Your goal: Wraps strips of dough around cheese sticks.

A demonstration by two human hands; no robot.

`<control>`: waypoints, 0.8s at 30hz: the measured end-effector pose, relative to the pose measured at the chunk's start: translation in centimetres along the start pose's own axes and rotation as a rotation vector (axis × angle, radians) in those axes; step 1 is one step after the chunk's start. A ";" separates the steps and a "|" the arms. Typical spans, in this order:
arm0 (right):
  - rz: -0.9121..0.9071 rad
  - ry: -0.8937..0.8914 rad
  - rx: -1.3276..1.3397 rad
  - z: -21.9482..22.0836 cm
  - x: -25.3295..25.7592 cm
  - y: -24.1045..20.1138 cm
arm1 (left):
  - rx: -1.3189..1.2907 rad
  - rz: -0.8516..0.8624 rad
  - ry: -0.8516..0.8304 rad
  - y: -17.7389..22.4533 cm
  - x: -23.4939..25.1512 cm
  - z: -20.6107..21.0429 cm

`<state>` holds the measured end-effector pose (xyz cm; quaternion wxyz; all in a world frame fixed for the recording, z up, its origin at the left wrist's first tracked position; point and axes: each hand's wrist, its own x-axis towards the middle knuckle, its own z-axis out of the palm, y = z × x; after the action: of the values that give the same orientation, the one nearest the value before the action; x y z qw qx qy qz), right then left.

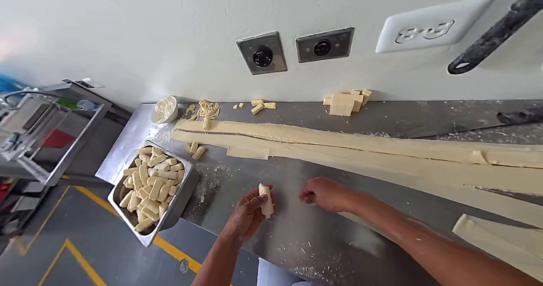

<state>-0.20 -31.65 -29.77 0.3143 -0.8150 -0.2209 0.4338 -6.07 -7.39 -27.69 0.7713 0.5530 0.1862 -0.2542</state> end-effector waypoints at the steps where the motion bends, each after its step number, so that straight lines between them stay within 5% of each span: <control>1: -0.011 0.007 -0.108 -0.1 0.8 -0.1 | -0.063 -0.013 -0.017 -0.3 0.0 0.4; 4: -0.121 0.192 -0.290 -0.3 2.2 0.0 | -0.181 -0.037 -0.060 -1.0 0.0 1.4; 8: -0.389 0.330 0.030 1.0 0.0 -2.2 | -0.230 -0.028 -0.047 -1.5 -0.2 2.3; 11: -0.543 0.385 -0.024 4.7 -0.9 -3.8 | -0.207 0.006 -0.081 -2.2 -0.7 3.1; 14: -0.597 0.619 -0.004 6.8 -0.6 -3.9 | -0.176 0.011 -0.130 -2.1 -0.8 3.5; 20: -0.745 0.758 -0.095 8.7 -0.6 -4.4 | -0.196 -0.058 0.215 -1.8 -0.8 6.0; 24: -0.775 0.850 -0.147 11.5 0.3 -2.9 | -0.255 -0.055 0.207 -4.1 -1.3 5.7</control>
<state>-9.99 -25.68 -32.77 0.4538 -0.7969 -0.3873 -0.0947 -9.51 -13.60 -28.21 0.8047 0.4686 0.3105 -0.1910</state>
